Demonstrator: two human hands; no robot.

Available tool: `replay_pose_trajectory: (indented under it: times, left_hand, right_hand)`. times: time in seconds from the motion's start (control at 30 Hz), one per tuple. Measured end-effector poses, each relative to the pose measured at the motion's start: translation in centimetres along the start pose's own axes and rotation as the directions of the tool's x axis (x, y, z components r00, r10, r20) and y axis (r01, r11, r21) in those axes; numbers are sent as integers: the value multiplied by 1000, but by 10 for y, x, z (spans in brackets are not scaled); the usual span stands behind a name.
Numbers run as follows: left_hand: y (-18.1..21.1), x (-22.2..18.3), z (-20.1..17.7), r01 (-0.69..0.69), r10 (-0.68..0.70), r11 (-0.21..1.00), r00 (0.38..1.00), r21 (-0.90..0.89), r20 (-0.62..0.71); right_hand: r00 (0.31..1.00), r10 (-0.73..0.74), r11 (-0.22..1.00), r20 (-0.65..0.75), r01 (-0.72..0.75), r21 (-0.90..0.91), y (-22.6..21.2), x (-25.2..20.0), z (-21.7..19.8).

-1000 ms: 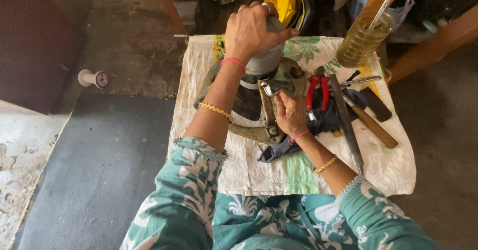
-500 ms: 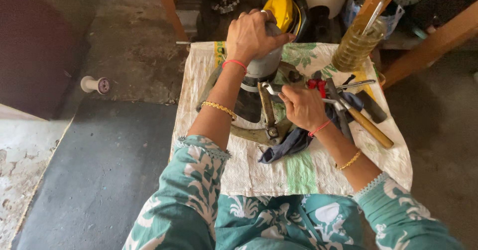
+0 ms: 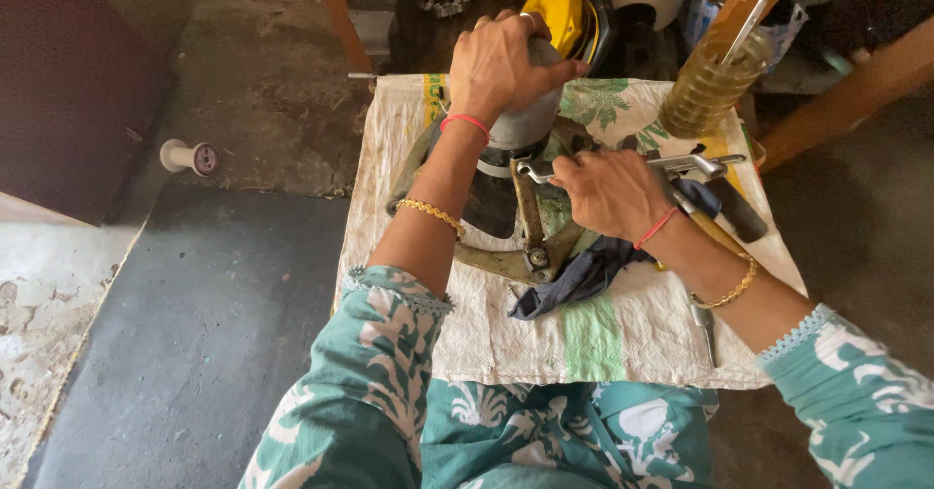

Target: The person uses a wrench to tighten bolts on a small appliance placed on a cloth-covered table. They repeatedly adjust the wrench and reposition the appliance to access different bolts, continuing the tightening process throughout the clip.

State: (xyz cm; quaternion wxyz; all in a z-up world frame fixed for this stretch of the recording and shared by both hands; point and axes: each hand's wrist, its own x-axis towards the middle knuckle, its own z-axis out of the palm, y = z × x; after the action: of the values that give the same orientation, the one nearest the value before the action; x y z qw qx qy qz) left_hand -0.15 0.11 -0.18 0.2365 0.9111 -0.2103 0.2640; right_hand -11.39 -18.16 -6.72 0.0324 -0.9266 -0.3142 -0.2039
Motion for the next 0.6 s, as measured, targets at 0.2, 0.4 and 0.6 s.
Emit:
replay_pose_trajectory:
  times: [0.2, 0.4, 0.6]
  left_hand:
    - [3, 0, -2, 23, -24, 1000, 1000, 10, 17]
    - [2, -1, 2, -10, 11, 1000, 999, 23, -30]
    - [-5, 0, 2, -32, 32, 999, 999, 0, -12]
  right_hand:
    - [991, -22, 998, 128, 28, -49, 13, 10, -4]
    - [983, 183, 913, -13, -165, 372, -1, -16, 41]
    - [944, 293, 856, -150, -189, 480, -28, -25, 70]
